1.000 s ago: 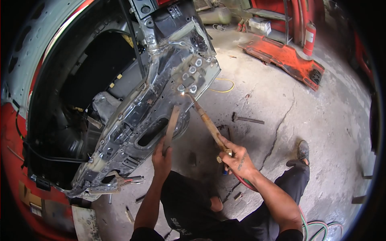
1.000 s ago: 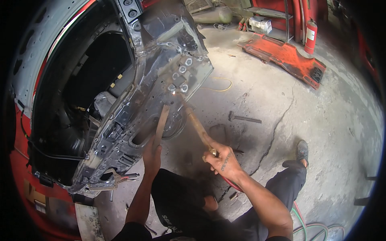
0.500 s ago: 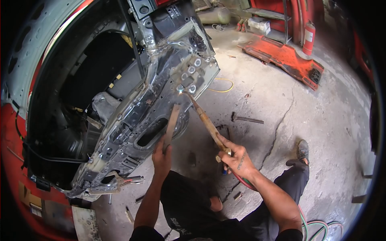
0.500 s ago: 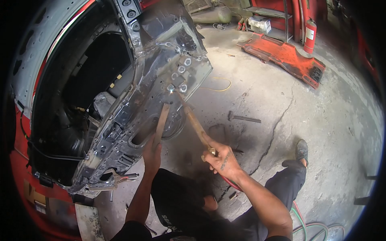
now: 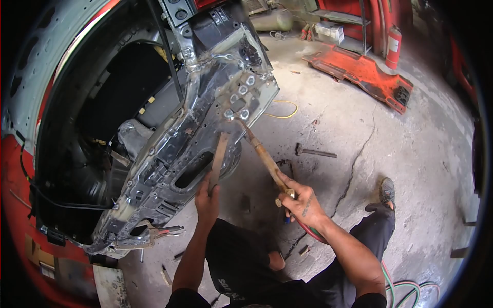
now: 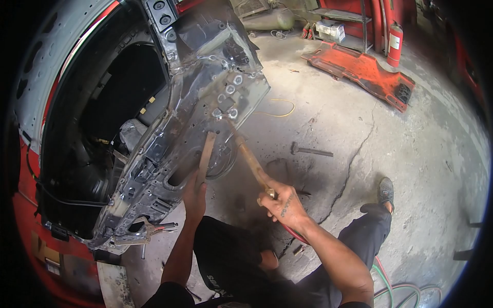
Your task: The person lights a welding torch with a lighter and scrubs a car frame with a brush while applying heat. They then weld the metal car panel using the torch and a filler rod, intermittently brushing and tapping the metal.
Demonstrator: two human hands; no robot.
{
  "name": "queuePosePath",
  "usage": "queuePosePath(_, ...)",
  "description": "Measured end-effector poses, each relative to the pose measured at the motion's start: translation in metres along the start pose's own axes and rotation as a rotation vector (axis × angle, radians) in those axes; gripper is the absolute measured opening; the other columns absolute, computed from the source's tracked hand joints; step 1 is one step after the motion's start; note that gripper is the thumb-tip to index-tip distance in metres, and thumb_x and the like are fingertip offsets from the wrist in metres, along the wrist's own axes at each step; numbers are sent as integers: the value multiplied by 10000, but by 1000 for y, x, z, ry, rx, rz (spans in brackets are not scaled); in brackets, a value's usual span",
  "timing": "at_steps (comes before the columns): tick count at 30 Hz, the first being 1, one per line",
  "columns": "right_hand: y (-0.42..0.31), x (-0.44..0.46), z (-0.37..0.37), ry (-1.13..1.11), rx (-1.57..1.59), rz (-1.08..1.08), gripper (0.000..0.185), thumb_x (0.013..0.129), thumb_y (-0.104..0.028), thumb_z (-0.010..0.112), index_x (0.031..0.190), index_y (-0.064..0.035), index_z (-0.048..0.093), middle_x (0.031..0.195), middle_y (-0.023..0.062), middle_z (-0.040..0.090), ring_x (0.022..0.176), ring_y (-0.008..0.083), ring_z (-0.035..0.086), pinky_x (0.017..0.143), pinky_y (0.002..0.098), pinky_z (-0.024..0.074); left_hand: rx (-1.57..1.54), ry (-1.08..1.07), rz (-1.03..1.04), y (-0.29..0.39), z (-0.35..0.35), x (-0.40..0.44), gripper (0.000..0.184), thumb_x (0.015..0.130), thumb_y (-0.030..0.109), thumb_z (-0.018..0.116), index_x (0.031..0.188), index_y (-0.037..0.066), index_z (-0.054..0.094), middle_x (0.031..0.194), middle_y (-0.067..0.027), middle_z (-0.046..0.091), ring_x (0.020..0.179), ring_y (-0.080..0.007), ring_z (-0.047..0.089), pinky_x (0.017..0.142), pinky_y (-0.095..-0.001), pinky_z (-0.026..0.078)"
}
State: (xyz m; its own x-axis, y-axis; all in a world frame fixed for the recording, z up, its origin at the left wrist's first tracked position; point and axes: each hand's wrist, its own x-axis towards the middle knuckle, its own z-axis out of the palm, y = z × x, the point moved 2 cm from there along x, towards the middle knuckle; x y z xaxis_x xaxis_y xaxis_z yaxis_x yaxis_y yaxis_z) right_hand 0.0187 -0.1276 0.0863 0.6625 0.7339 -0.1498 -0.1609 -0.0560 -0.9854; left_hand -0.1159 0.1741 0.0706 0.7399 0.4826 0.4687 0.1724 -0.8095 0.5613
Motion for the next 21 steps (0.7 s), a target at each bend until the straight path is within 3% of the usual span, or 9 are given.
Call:
queuePosePath(2, 0, 0, -1, -4, 21, 22, 736, 938, -111, 647, 1640, -156, 435, 828, 27, 651, 638, 93, 608, 564, 268, 559, 7, 3, 11, -1, 1, -1, 528, 975, 81, 671, 1492, 21, 579, 1407, -253, 644, 1298, -414, 626, 1110, -439, 472)
queuePosePath(5, 3, 1, 0, -4, 1, -17, 629, 1026, -122, 617, 1632, -152, 451, 846, 38, 676, 614, 94, 626, 545, 276, 569, -18, -2, 10, -1, 2, -1, 531, 977, 84, 675, 1495, 22, 578, 1413, -254, 640, 1304, -416, 622, 1111, -439, 472)
queuePosePath(21, 3, 0, 1, -8, -15, -11, 628, 1026, -110, 620, 1630, -172, 459, 868, 36, 680, 627, 89, 622, 544, 276, 563, 21, 8, 45, -4, 1, -1, 519, 985, 112, 671, 1491, 32, 586, 1378, -252, 657, 1258, -422, 644, 1076, -451, 492)
